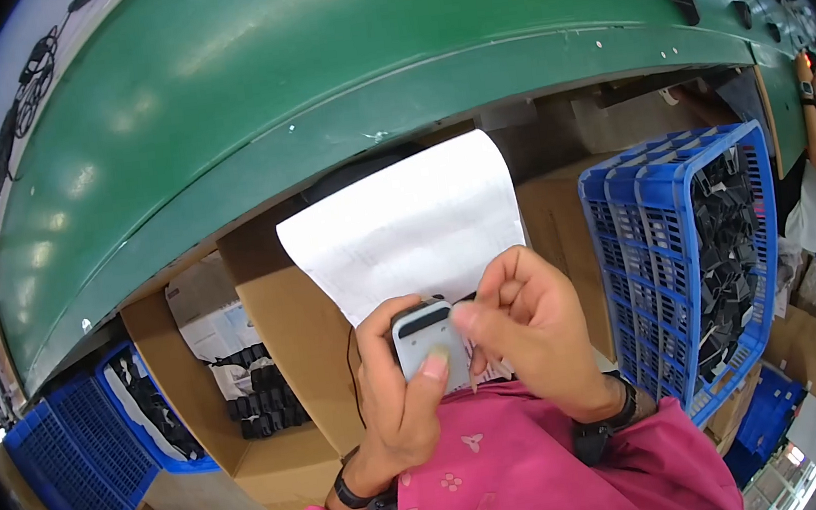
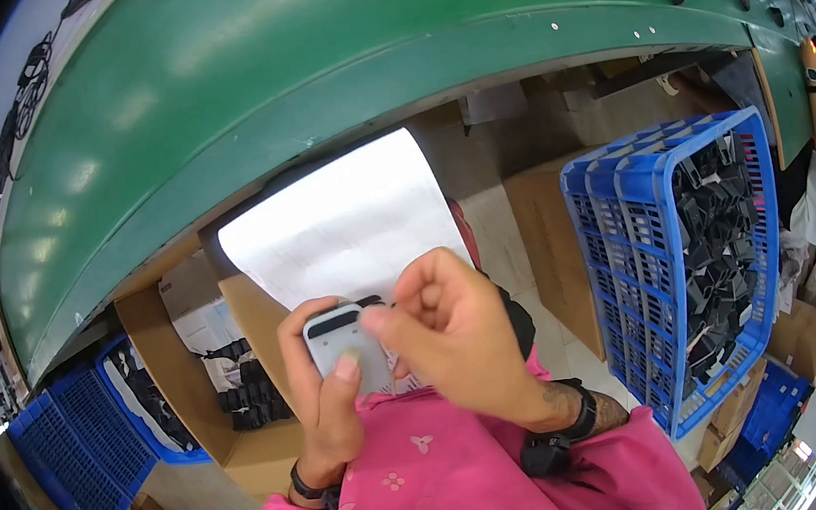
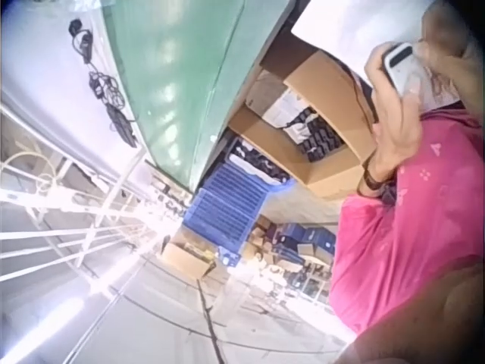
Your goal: The person peels a sticker from a sheet, applies it to the bottom of a mouse, and places the mouse into a cardboard box before retrieving another from a conveyor belt.
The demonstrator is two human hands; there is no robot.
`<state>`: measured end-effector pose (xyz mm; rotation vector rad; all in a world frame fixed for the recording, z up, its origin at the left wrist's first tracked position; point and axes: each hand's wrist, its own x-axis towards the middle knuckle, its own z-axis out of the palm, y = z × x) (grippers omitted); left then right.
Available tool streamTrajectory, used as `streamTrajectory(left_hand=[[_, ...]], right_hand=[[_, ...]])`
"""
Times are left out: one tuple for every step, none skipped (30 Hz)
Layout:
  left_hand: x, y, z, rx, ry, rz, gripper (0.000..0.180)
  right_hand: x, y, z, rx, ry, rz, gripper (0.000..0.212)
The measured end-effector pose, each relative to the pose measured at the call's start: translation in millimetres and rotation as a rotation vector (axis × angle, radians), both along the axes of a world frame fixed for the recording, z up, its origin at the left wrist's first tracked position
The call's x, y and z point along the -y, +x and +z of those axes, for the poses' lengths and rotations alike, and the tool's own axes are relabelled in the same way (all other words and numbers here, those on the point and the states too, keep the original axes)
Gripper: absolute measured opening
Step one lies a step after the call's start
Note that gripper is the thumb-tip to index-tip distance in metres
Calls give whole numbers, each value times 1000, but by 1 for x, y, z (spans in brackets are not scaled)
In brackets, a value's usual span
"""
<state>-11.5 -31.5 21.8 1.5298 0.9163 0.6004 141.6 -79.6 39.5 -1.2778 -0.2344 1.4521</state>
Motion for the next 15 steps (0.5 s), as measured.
streamTrajectory(left_hand=[[2,-1,-4,75,-164,65,44],[3,0,-5,151,-328,129,44],[3,0,-3,194,-383,142,45],[3,0,-4,193,-377,148,45],[2,0,-6,175,-370,139,49],[0,1,-8,161,-366,123,53],[0,1,-7,164,-364,122,53],[0,1,-6,163,-365,118,53],[0,1,-4,159,-370,112,53],[2,1,-1,159,-372,107,53],[4,0,2,196,-374,102,50],[5,0,6,235,-376,95,48],[5,1,8,237,-379,86,48],[4,2,11,178,-291,77,49],[4,3,13,122,-201,65,50]], right_hand=[[1,1,-8,-43,-12,-68,10],[2,1,-11,-47,-1,-60,10],[6,-1,-13,73,31,-123,12],[11,-1,-14,192,62,-185,15],[17,1,-17,341,73,-110,20],[21,4,-17,343,76,-110,20],[25,6,-17,445,53,-36,19],[27,7,-17,546,29,37,19],[24,4,-13,771,46,48,17],[22,5,-9,772,43,44,17],[20,6,-6,889,183,53,16],[17,7,-2,1009,324,61,15],[13,7,7,1056,319,107,16],[10,4,9,1060,314,100,16],[6,0,11,1112,359,100,17]])
